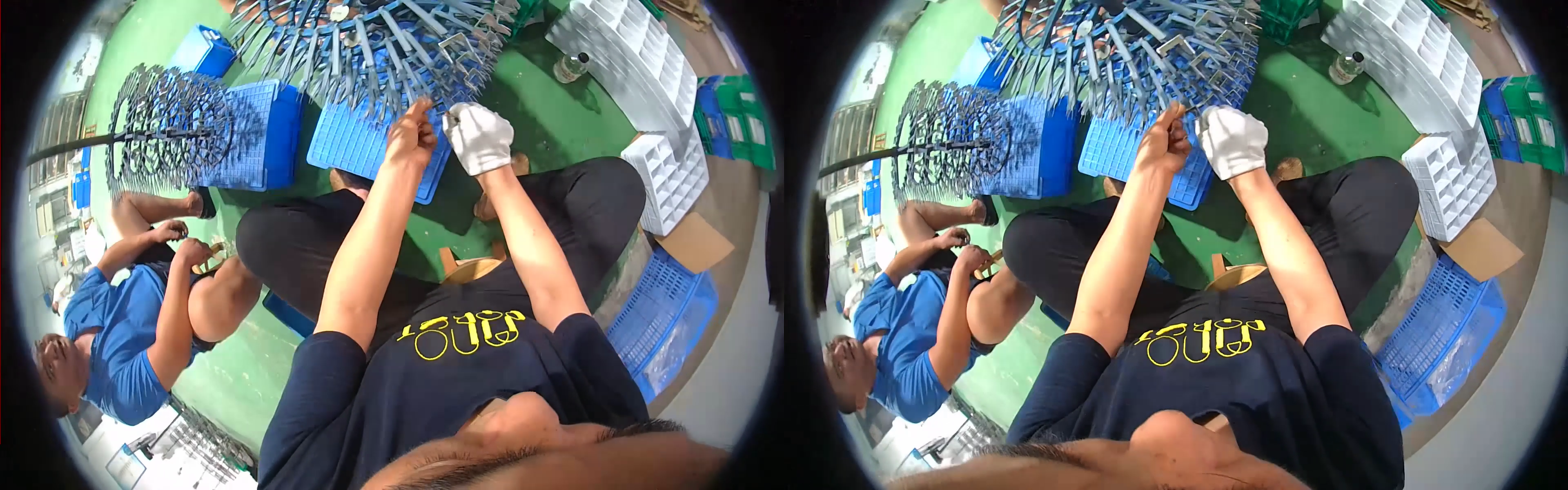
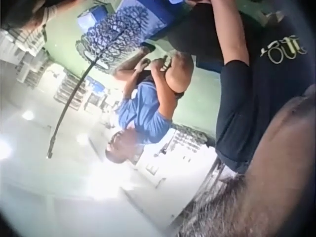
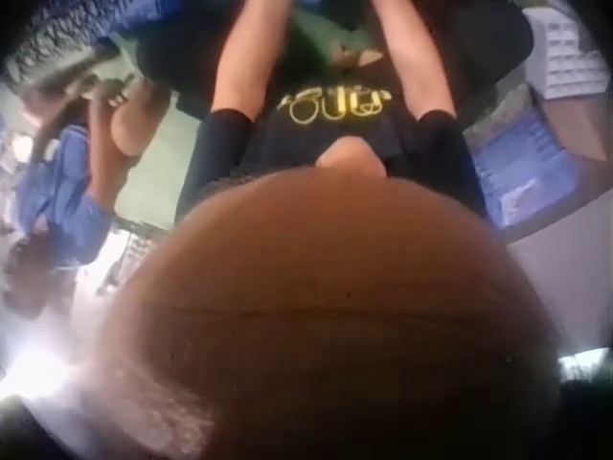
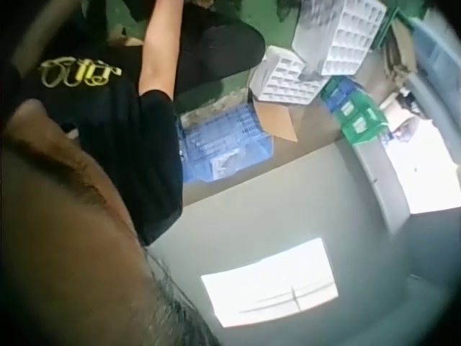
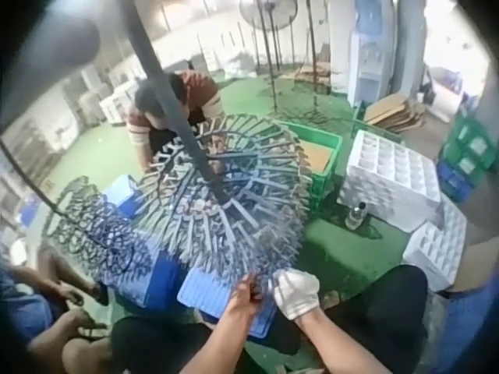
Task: Assembling small metal components onto a rotating blue industrial rack.
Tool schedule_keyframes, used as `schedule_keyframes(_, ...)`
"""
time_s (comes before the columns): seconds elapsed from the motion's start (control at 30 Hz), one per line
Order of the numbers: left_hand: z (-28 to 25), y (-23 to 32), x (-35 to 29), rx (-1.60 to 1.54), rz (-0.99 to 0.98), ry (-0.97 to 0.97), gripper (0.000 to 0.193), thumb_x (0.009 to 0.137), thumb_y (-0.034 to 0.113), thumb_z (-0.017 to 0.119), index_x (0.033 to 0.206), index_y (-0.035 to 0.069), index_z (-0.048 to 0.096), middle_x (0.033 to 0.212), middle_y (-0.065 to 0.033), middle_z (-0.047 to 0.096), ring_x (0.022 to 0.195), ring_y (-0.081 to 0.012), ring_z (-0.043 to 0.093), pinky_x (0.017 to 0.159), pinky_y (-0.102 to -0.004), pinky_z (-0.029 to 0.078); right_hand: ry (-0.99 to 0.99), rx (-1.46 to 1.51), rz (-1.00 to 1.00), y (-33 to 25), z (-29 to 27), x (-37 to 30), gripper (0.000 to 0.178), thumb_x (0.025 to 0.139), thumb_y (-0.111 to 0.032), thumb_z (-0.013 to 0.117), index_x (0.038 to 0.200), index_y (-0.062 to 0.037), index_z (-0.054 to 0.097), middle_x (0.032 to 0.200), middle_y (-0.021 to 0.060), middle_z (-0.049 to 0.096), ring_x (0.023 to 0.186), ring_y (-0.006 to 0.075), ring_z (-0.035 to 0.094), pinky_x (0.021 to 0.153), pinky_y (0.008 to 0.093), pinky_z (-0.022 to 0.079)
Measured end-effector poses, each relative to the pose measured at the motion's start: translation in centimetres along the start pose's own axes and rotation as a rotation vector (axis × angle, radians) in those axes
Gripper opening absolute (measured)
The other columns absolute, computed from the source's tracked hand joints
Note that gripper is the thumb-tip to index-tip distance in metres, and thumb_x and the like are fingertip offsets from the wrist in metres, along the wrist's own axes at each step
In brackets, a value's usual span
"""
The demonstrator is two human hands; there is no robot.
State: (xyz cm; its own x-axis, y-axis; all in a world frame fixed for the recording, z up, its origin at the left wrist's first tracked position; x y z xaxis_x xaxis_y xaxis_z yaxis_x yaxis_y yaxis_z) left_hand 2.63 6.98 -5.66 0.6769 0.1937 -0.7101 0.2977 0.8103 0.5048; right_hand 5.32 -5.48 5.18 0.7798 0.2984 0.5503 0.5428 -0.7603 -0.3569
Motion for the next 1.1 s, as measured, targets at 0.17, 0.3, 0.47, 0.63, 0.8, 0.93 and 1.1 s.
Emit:
schedule_keyframes(0.17,-1.1,-1.6,-4.2,-0.332,-0.093,0.077,0.021,0.09,0.022,0.057,0.093,0.003,0.065,0.072,-0.0059,0.058,0.059,-0.0123,0.052,0.048,-0.0222,0.042,-0.276,0.085,0.152,0.4,0.3,-1.3,0.009,0.073,-0.02,0.063,0.072,-0.012,0.064,0.074,0.0019,0.064,0.061,0.0214,0.059,0.054,0.0324,0.045)
schedule_keyframes(0.3,-2.5,-1.6,-4.9,-0.273,-0.07,-0.041,0.024,0.092,0.023,0.052,0.095,0.002,0.064,0.081,-0.0098,0.062,0.066,-0.0149,0.057,0.052,-0.0239,0.047,-0.309,0.192,0.027,-2.7,-0.8,-1.6,0.009,0.074,-0.02,0.062,0.075,-0.0116,0.065,0.075,0.002,0.064,0.063,0.0227,0.059,0.056,0.0329,0.046)
schedule_keyframes(0.47,-2.9,-1.0,-5.6,0.055,-0.016,-0.139,0.027,0.091,0.024,0.055,0.101,0.0,0.063,0.087,-0.0117,0.063,0.075,-0.0169,0.059,0.064,-0.0318,0.053,-0.518,0.221,-0.044,-4.0,-0.5,-1.2,0.015,0.075,-0.023,0.059,0.079,-0.0126,0.068,0.077,0.006,0.064,0.063,0.0271,0.06,0.056,0.0362,0.047)
schedule_keyframes(0.63,-1.9,-0.5,-7.0,0.408,-0.006,-0.11,0.026,0.088,0.023,0.061,0.099,0.0,0.065,0.083,-0.0101,0.064,0.07,-0.0169,0.06,0.064,-0.031,0.054,-0.491,0.106,0.051,-2.4,0.1,-1.8,0.018,0.075,-0.026,0.058,0.078,-0.012,0.068,0.077,0.0081,0.065,0.065,0.0293,0.061,0.058,0.0371,0.048)
schedule_keyframes(0.8,-2.5,-0.1,-5.8,0.509,0.04,-0.11,0.022,0.085,0.022,0.066,0.094,0.002,0.066,0.078,-0.0084,0.065,0.062,-0.0164,0.06,0.059,-0.0267,0.054,-0.494,0.072,0.14,-1.8,0.9,-2.2,0.019,0.074,-0.029,0.059,0.074,-0.0111,0.067,0.074,0.0081,0.065,0.065,0.0298,0.062,0.057,0.0374,0.049)
schedule_keyframes(0.93,-2.2,1.0,-4.3,0.421,0.048,-0.031,0.021,0.084,0.021,0.067,0.092,0.003,0.066,0.077,-0.0088,0.066,0.061,-0.0163,0.061,0.057,-0.0255,0.053,-0.426,-0.008,0.173,-1.5,1.2,-1.5,0.018,0.073,-0.029,0.061,0.071,-0.0117,0.065,0.071,0.0076,0.065,0.063,0.0297,0.061,0.056,0.038,0.048)
schedule_keyframes(1.1,-1.7,1.6,-1.8,0.182,0.029,0.04,0.02,0.084,0.02,0.067,0.091,0.002,0.066,0.08,-0.0105,0.067,0.064,-0.0168,0.063,0.057,-0.0259,0.052,-0.335,-0.094,0.195,-1.8,1.4,-0.3,0.016,0.072,-0.028,0.063,0.066,-0.0126,0.062,0.068,0.0062,0.064,0.059,0.0292,0.06,0.053,0.0384,0.047)
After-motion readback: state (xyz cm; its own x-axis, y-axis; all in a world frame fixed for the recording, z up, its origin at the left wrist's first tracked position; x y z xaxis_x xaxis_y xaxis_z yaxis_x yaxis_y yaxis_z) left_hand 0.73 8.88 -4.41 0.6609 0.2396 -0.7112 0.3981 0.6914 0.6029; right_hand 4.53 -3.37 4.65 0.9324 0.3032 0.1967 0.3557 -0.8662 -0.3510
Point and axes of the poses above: each hand's wrist, its own x-axis towards the middle knuckle, its own z-axis out of the palm, y = z × x, the point moved 8 cm from there along x, towards the middle knuckle
